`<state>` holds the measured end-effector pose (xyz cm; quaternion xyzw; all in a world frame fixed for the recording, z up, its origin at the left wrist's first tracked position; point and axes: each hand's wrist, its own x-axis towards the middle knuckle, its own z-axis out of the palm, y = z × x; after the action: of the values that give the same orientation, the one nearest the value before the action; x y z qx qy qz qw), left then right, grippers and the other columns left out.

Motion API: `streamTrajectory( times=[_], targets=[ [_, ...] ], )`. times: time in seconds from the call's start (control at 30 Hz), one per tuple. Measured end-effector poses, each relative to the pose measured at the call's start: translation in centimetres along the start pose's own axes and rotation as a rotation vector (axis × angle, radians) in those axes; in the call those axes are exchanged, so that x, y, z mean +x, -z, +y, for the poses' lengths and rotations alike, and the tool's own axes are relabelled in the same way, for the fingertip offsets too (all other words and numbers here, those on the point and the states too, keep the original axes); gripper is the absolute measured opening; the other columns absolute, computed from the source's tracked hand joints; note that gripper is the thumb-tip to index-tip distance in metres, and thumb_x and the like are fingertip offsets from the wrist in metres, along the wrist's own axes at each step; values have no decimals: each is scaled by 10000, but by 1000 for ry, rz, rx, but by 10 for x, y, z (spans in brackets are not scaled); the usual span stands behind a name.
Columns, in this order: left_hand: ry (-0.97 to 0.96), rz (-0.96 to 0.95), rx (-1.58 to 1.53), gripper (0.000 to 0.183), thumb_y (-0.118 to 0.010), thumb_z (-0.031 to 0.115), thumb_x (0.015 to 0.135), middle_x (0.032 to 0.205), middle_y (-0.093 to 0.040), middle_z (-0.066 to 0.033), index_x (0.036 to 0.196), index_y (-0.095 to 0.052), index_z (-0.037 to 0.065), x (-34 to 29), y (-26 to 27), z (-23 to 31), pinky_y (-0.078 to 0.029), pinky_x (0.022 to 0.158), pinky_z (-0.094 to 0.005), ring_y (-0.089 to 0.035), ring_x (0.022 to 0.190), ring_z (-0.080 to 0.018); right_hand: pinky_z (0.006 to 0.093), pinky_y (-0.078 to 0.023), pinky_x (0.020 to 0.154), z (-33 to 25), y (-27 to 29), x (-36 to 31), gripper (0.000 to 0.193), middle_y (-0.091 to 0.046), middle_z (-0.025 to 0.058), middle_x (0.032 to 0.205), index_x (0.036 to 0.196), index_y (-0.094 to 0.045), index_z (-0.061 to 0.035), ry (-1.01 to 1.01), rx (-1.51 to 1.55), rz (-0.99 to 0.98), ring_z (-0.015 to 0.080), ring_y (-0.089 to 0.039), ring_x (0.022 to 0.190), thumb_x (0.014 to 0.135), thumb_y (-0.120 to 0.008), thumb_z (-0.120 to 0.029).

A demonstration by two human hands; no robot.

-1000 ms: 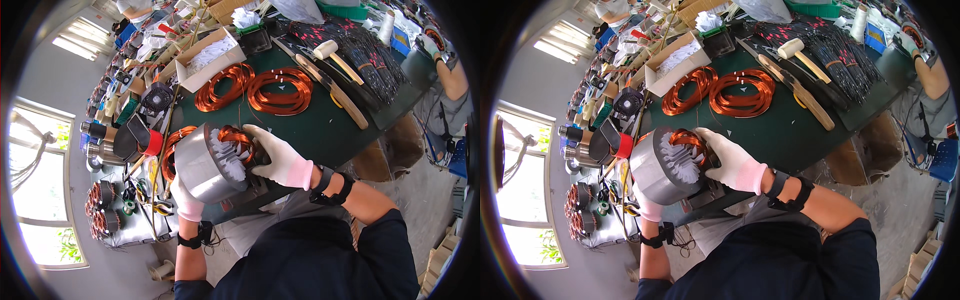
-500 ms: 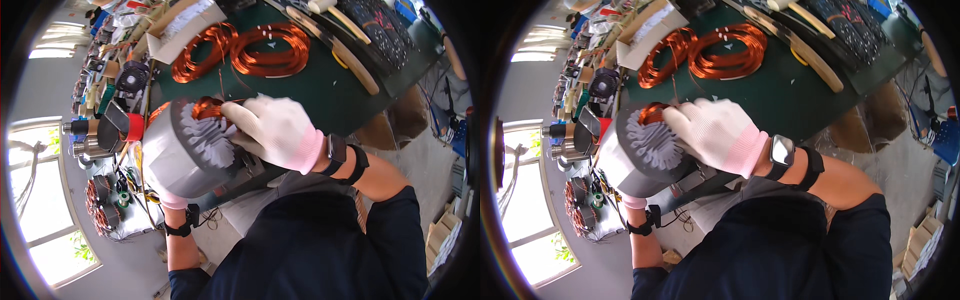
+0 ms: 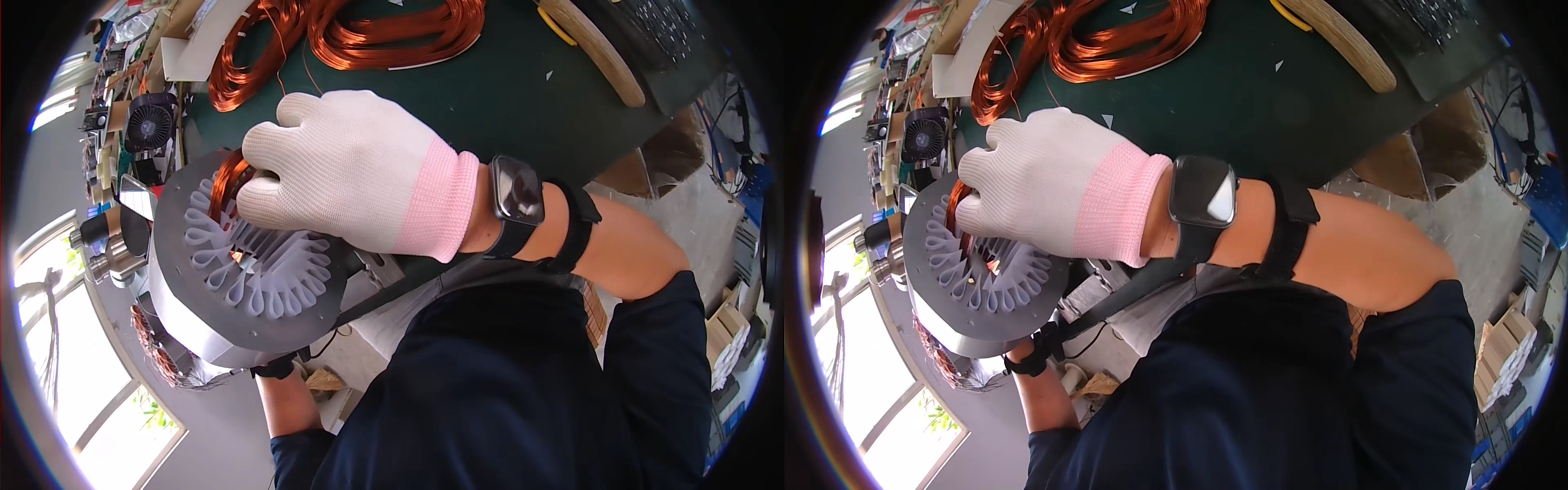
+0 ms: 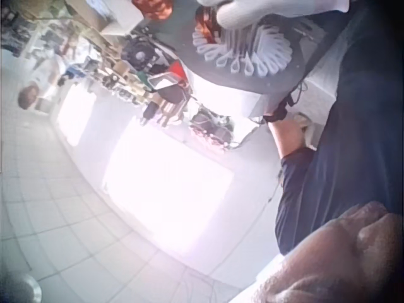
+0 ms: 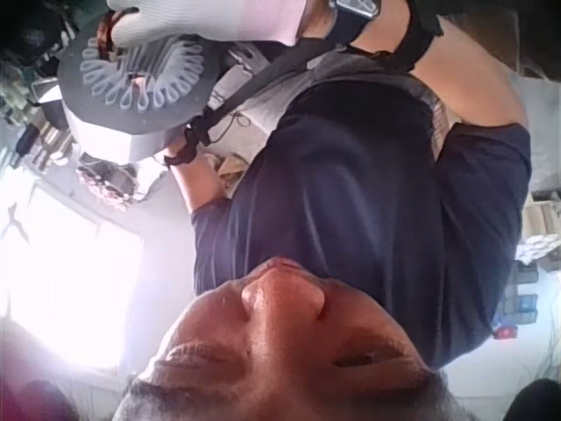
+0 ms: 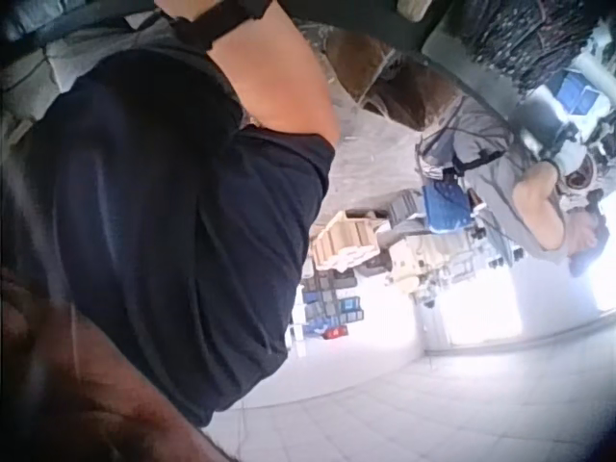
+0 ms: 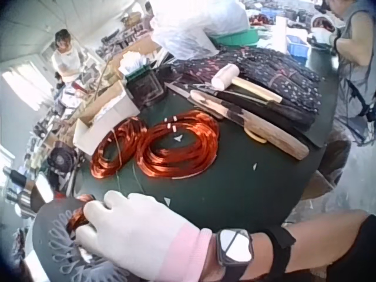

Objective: Inserting copper coils into a motor stator core at a factory workstation.

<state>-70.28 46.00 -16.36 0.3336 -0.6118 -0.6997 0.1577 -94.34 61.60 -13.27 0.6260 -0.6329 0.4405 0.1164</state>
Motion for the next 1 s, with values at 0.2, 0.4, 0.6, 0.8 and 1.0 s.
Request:
streamTrajectory(
  times=[0.2, 0.4, 0.6, 0.8, 1.0],
  targets=[
    [-14, -118, -11, 385, -554, 302, 1056, 1132, -704, -135, 1241, -632, -26, -2, 20, 13, -581, 812, -355, -705, 948, -248, 393, -591, 764, -3, -8, 7, 204, -674, 93, 1038, 1024, -709, -97, -197, 213, 115, 293, -690, 1002, 821, -695, -110],
    [-55, -162, -72, 391, -557, 307, 1054, 1130, -704, -138, 1241, -630, -27, 32, 47, 20, -581, 808, -356, -704, 941, -250, 456, -544, 874, 8, -27, 22, 336, -637, 147, 1056, 1071, -647, -30, -288, 231, -68, 352, -642, 1041, 756, -747, -89],
    [-72, -161, -190, 396, -559, 312, 1052, 1127, -703, -141, 1242, -627, -28, 83, 54, 25, -581, 804, -358, -703, 933, -253, 479, -547, 799, 20, -44, 19, 174, -663, 188, 868, 887, -644, -14, -267, 300, 56, 408, -668, 851, 830, -656, -179],
    [-153, -285, -261, 401, -562, 317, 1050, 1125, -703, -144, 1243, -625, -29, 101, 56, 18, -581, 800, -360, -702, 925, -255, 462, -537, 788, 27, -48, 13, 165, -650, 190, 876, 932, -632, -33, -339, 400, 11, 416, -656, 879, 836, -654, -166],
    [-234, -396, -263, 407, -565, 322, 1048, 1123, -702, -147, 1243, -623, -31, 72, 52, 20, -581, 796, -361, -701, 918, -258, 385, -541, 838, 10, -20, 14, 276, -639, 147, 936, 1099, -644, 3, -282, 558, 157, 325, -665, 892, 839, -640, -90]
  ],
)
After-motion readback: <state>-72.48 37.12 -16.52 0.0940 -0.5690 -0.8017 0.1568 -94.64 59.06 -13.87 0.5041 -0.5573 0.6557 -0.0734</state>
